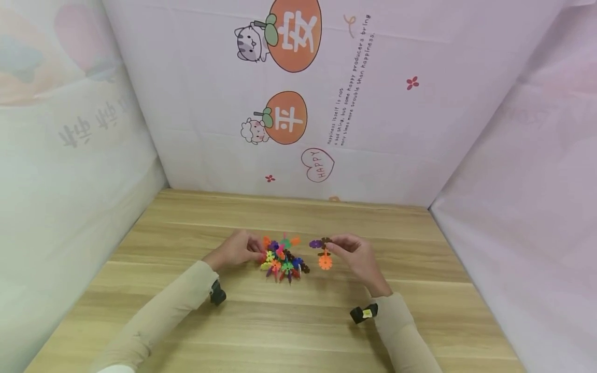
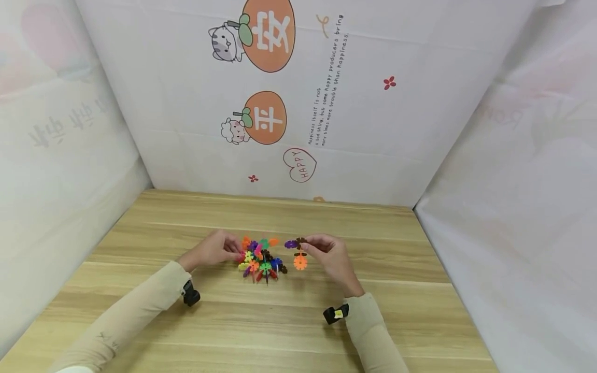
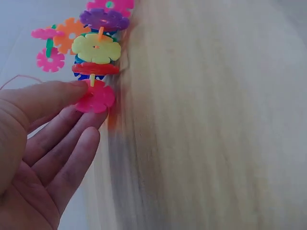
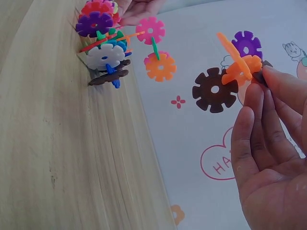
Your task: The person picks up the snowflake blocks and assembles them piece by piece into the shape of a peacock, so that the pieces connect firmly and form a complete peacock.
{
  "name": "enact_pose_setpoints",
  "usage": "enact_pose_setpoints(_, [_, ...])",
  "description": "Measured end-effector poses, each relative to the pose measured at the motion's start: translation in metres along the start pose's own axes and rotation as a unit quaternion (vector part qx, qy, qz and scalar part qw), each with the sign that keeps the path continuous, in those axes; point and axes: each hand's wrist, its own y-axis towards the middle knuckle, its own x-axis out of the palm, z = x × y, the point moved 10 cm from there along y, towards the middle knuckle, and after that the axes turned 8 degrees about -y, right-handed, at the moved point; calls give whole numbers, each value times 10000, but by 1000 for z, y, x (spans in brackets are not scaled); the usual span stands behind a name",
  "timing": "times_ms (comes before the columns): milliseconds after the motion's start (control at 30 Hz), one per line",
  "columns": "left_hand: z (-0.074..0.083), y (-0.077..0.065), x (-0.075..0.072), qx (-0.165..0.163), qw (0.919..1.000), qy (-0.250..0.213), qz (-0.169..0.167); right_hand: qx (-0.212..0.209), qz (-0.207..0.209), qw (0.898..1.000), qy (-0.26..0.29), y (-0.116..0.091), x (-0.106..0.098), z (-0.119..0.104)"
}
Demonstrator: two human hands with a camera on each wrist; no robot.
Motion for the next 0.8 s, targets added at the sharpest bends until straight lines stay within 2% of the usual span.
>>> enact_pose_setpoints(133, [9, 6, -11, 125, 9992, 374, -29, 28, -6, 10000, -53, -1, -1, 1])
enact_pose_setpoints(267, [18, 28, -20, 247, 9970, 729, -101, 96, 50, 9999, -80, 0, -3, 3])
enact_pose_setpoints(400, [10, 46, -3, 56, 9939, 660, -876, 95, 79, 9999, -107, 0, -4, 2])
enact_pose_setpoints(533, [3, 49, 15, -203, 9879, 342, -1496, 100, 45, 9999, -115, -1, -3, 3])
enact_pose_setpoints(600, [3, 49, 18, -230, 9870, 239, -1570, 113, 54, 9999, -78, -1, -3, 3])
enact_pose_setpoints(800, [3, 49, 17, -8, 9899, 101, -1414, 103, 79, 9998, -118, -1, -7, 2])
